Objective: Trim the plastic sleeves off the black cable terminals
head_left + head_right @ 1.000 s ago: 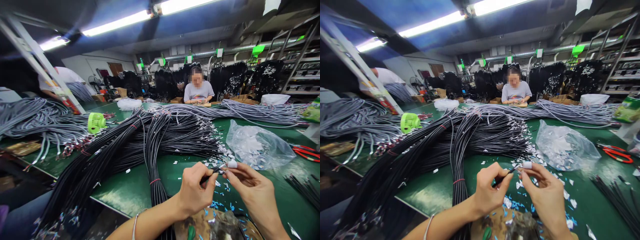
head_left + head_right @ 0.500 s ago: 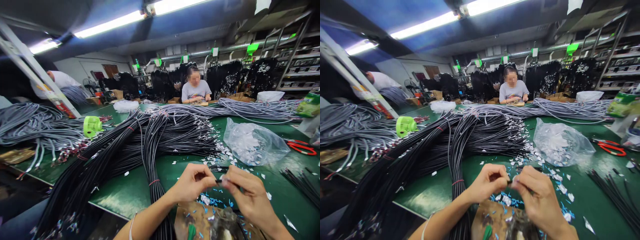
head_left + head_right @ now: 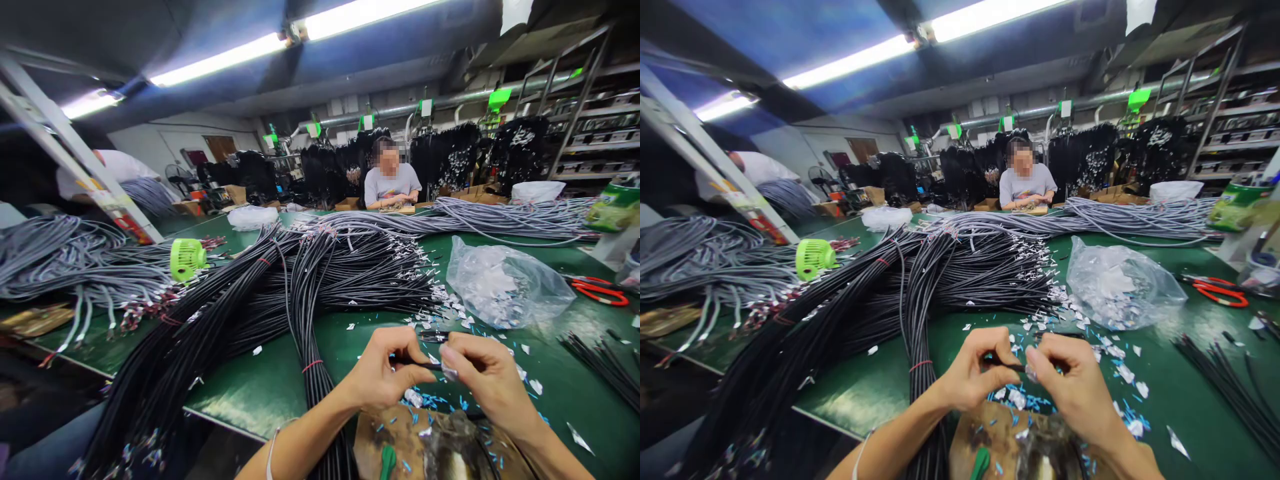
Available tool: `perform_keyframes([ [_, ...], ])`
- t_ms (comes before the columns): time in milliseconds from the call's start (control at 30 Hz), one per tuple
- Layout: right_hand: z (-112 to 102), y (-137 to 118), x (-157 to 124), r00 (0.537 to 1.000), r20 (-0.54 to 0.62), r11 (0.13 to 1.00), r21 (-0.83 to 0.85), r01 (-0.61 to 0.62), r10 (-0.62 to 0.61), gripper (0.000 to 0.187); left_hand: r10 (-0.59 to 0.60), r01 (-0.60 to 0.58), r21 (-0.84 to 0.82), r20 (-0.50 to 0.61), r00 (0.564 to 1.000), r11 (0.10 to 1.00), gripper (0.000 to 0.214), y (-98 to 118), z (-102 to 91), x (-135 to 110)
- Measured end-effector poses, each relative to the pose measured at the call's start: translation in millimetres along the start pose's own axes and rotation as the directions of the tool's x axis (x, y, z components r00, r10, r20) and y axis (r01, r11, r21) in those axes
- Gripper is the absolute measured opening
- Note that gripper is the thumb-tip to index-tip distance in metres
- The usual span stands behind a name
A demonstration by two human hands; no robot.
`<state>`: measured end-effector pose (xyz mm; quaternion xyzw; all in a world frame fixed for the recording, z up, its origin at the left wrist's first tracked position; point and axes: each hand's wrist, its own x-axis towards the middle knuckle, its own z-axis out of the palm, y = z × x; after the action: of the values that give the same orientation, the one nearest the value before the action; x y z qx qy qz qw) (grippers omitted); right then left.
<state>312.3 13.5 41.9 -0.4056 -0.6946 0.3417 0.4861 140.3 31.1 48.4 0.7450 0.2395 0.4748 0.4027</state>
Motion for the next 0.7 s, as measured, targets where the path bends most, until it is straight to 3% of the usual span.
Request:
perform_keyframes([
  [67,-6.0,1.7,3.1,0.987,-0.153,0.996,-0.085,0.034,-0.047,0.044,0.009,-0.009,-0.009,-0.016,1.0,1.0,0.042,-1.5,-0.8,-0.4],
  [167,-12.4,2.4,6.3,0.948,-0.302,0.995,-0.042,0.089,-0.098,0.036,-0.08,0.077,-0.101,-0.028,0.996,0.992,0.043,-2.5,-1.7,-1.5],
  [233,-12.4,2.3,6.3,0.949,-0.226,0.975,-0.015,0.221,-0.218,0.029,-0.177,0.172,-0.211,-0.009,0.984,0.962,0.044,-3.1,-1.4,-1.8],
  [300,-8.5,2.9,4.1,0.921,-0.08,0.923,-0.081,0.376,-0.382,0.036,-0.246,0.251,-0.323,0.058,0.968,0.912,0.047,-4.6,-0.7,-2.0],
  [367,-2.9,3.6,0.1,0.849,-0.025,0.832,-0.215,0.512,-0.528,0.027,-0.291,0.325,-0.393,0.145,0.946,0.86,0.048,-6.6,-0.4,-2.0],
  [433,1.4,2.2,-4.5,0.761,-0.057,0.73,-0.339,0.594,-0.646,0.025,-0.337,0.405,-0.422,0.229,0.913,0.811,0.047,-8.5,-1.8,-2.2],
  [467,2.6,0.0,-6.6,0.739,-0.076,0.708,-0.368,0.603,-0.669,0.024,-0.357,0.442,-0.415,0.269,0.895,0.795,0.047,-9.0,-3.3,-2.3],
  [500,3.4,-3.3,-8.4,0.75,-0.075,0.718,-0.365,0.593,-0.657,0.02,-0.364,0.468,-0.395,0.311,0.878,0.791,0.046,-9.1,-5.3,-2.5],
  [567,4.9,-11.7,-11.2,0.831,0.003,0.809,-0.229,0.542,-0.556,0.014,-0.321,0.461,-0.33,0.397,0.86,0.824,0.049,-8.1,-9.6,-3.2],
  [633,8.5,-18.6,-13.8,0.892,0.146,0.903,0.048,0.426,-0.428,0.032,-0.214,0.369,-0.28,0.46,0.862,0.886,0.054,-6.1,-12.7,-4.6],
  [700,14.9,-19.9,-16.9,0.918,0.257,0.922,0.325,0.212,-0.302,0.044,-0.102,0.249,-0.277,0.452,0.886,0.928,0.056,-4.4,-13.3,-6.5],
])
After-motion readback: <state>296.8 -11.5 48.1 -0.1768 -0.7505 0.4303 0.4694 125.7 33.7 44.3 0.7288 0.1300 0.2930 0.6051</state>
